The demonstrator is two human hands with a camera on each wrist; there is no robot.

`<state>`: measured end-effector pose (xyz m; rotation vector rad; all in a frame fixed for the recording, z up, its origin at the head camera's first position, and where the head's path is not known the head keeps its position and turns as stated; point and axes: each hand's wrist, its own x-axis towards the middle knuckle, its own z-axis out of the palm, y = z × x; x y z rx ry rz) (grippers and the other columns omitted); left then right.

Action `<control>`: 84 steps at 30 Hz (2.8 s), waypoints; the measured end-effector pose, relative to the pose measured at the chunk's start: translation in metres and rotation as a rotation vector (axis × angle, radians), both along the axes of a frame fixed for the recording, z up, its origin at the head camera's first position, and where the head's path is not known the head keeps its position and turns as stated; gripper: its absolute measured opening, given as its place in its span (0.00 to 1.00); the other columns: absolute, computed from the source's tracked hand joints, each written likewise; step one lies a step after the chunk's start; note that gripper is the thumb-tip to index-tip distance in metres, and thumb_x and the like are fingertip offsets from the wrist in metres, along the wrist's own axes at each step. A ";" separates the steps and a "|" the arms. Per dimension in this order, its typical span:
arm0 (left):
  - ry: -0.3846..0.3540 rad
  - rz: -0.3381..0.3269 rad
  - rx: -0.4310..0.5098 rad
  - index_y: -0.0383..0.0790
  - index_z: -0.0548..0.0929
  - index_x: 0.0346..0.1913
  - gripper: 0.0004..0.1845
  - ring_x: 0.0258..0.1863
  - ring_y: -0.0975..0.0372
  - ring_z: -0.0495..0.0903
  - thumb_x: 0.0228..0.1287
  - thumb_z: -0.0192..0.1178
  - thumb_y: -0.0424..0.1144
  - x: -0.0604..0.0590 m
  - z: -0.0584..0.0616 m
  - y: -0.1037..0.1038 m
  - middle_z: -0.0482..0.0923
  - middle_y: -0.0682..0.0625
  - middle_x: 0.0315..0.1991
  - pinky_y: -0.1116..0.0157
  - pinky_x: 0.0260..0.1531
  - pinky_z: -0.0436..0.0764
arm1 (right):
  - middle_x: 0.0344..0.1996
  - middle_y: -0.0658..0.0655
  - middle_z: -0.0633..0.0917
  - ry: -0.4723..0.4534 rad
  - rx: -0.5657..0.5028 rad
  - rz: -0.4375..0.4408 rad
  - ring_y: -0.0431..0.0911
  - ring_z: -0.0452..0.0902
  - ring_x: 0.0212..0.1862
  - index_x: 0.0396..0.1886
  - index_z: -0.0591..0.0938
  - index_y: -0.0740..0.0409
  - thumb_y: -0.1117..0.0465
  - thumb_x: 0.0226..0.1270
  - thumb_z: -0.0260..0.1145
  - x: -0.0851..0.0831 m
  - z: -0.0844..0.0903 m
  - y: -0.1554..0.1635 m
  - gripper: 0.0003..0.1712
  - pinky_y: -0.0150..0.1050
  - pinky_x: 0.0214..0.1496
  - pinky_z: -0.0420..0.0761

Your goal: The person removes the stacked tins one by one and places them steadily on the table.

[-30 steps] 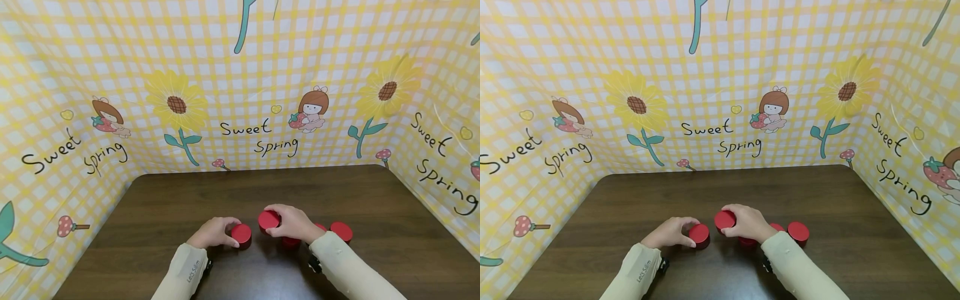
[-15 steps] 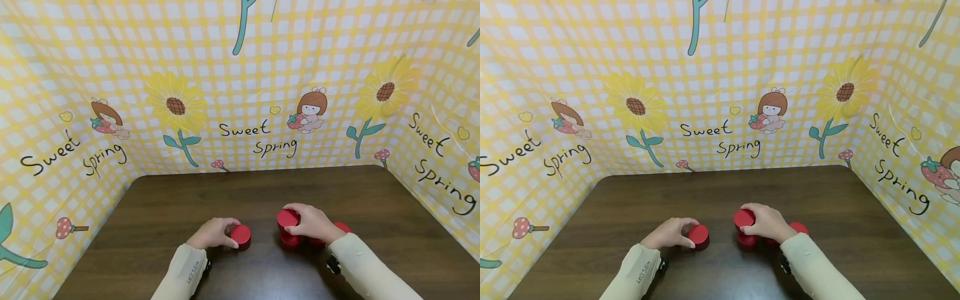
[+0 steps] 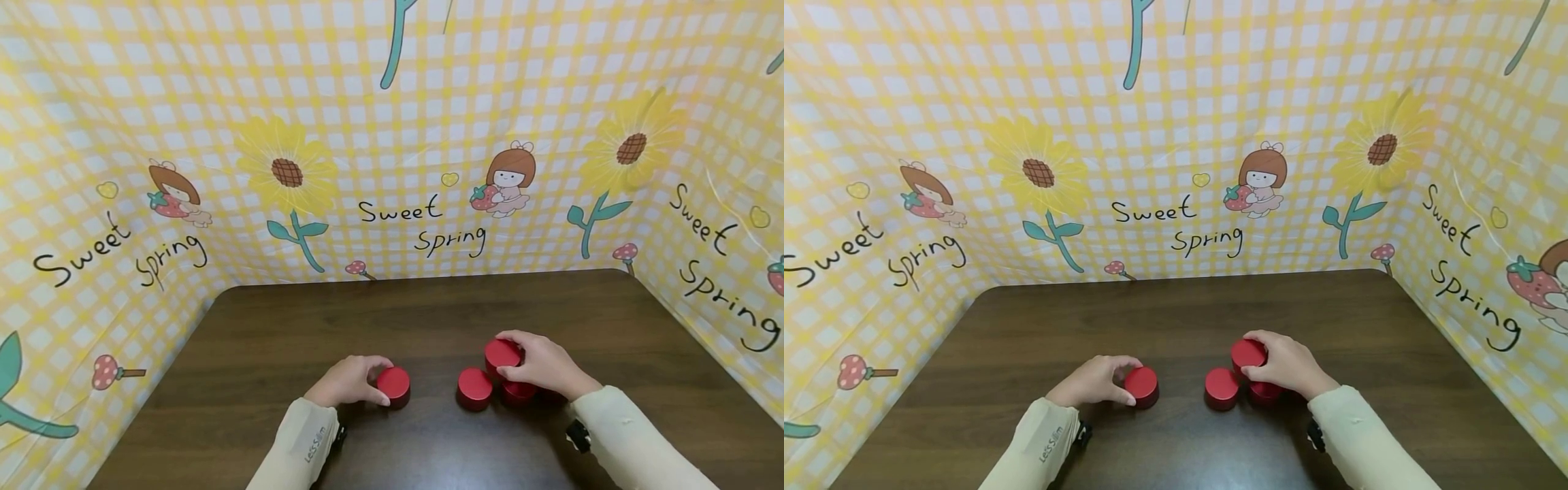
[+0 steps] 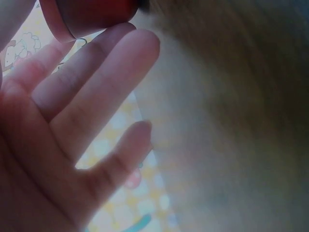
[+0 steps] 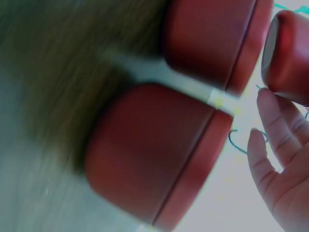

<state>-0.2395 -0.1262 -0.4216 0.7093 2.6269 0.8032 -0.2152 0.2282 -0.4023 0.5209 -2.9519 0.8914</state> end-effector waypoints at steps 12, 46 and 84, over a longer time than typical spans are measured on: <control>0.001 -0.003 0.007 0.39 0.79 0.55 0.30 0.34 0.62 0.78 0.47 0.76 0.40 0.000 -0.001 -0.001 0.82 0.53 0.35 0.58 0.38 0.77 | 0.39 0.56 0.82 -0.003 0.008 -0.085 0.47 0.75 0.36 0.57 0.76 0.61 0.53 0.52 0.73 0.009 0.007 0.037 0.32 0.40 0.32 0.76; 0.020 -0.024 0.002 0.39 0.79 0.55 0.29 0.38 0.60 0.80 0.47 0.75 0.41 0.002 0.000 0.000 0.83 0.51 0.38 0.57 0.41 0.77 | 0.40 0.67 0.81 0.001 0.017 -0.231 0.53 0.76 0.38 0.55 0.73 0.73 0.56 0.58 0.70 0.027 0.005 0.120 0.32 0.44 0.34 0.76; 0.016 -0.020 -0.002 0.39 0.79 0.55 0.29 0.34 0.63 0.79 0.47 0.75 0.41 0.000 -0.001 -0.001 0.83 0.54 0.36 0.61 0.37 0.77 | 0.39 0.63 0.83 -0.068 0.082 -0.143 0.45 0.74 0.36 0.51 0.75 0.75 0.57 0.55 0.72 0.029 -0.022 0.131 0.31 0.38 0.34 0.74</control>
